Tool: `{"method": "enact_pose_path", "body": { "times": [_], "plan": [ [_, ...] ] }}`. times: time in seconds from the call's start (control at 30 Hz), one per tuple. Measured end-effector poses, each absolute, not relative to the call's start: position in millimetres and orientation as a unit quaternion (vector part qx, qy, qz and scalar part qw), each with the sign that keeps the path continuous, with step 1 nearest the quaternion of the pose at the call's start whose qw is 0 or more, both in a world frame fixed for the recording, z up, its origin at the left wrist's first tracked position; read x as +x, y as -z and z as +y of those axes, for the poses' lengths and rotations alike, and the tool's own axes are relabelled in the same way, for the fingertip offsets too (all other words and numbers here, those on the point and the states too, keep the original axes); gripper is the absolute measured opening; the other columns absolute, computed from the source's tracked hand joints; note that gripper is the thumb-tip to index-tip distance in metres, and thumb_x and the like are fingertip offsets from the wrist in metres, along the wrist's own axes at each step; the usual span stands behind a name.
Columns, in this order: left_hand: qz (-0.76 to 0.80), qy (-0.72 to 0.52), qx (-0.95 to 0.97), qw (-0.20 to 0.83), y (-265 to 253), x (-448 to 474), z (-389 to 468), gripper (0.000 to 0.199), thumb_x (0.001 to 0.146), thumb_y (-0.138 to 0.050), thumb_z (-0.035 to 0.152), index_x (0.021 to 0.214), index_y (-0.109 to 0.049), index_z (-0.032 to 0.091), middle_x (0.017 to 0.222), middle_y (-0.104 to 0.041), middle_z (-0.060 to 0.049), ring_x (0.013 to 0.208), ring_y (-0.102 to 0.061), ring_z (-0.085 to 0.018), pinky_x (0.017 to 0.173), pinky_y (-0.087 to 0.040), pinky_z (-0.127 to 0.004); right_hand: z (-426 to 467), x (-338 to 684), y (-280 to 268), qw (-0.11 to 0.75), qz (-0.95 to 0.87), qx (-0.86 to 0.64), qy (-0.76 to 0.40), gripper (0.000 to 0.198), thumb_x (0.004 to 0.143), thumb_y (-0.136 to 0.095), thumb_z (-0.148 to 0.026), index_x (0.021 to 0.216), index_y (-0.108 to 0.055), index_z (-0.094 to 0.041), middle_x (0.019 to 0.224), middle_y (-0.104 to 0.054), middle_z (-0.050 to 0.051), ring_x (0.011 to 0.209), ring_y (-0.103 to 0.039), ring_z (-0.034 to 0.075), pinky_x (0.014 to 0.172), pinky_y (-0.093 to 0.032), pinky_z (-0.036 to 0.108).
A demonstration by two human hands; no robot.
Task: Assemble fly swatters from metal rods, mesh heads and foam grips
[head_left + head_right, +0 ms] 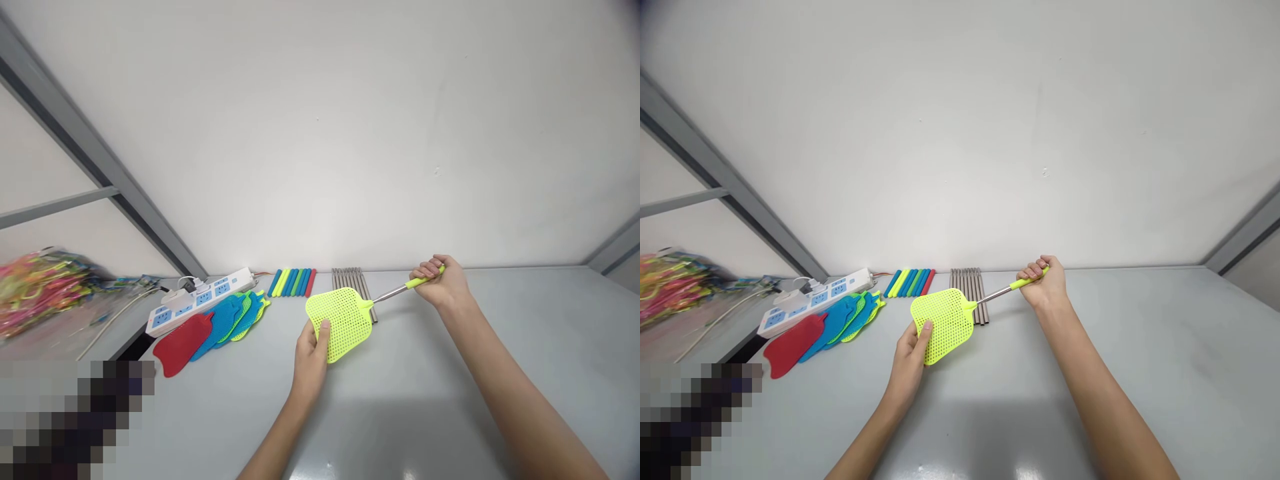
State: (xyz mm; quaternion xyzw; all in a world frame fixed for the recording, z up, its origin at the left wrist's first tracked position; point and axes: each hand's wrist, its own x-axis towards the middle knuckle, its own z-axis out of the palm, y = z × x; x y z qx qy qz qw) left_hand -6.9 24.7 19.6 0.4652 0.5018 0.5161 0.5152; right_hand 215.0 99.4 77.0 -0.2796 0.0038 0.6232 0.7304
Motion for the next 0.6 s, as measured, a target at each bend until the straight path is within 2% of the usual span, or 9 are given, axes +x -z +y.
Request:
{"method": "enact_pose_path", "body": {
  "times": [0.23, 0.6],
  "plan": [
    [0.504, -0.515, 0.469, 0.512, -19.1, -7.7, 25.1, 0.044, 0.074, -0.047, 0.042, 0.110, -0.049, 0.017, 0.098, -0.061, -0.009, 0.082, -0.057, -0.020, 0.054, -0.042, -0.023, 98.4, 213.4, -78.5, 0.731, 0.025, -0.271, -0.626, 0.023, 0.060, -0.041, -0.011, 0.053, -0.020, -0.019, 0.039, -0.018, -0.009, 0.030, -0.020, 0.005, 0.029, -0.025, 0.018],
    [0.500, -0.514, 0.481, 0.505, -18.1, -8.6, 25.9, 0.043, 0.076, -0.045, 0.042, 0.111, -0.048, 0.016, 0.102, -0.059, -0.010, 0.089, -0.055, -0.021, 0.067, -0.042, -0.026, 98.6, 212.4, -78.3, 0.730, 0.022, -0.278, -0.624, 0.022, 0.061, -0.040, -0.012, 0.053, -0.020, -0.019, 0.038, -0.019, -0.009, 0.029, -0.020, 0.005, 0.029, -0.025, 0.018]
  ]
}}
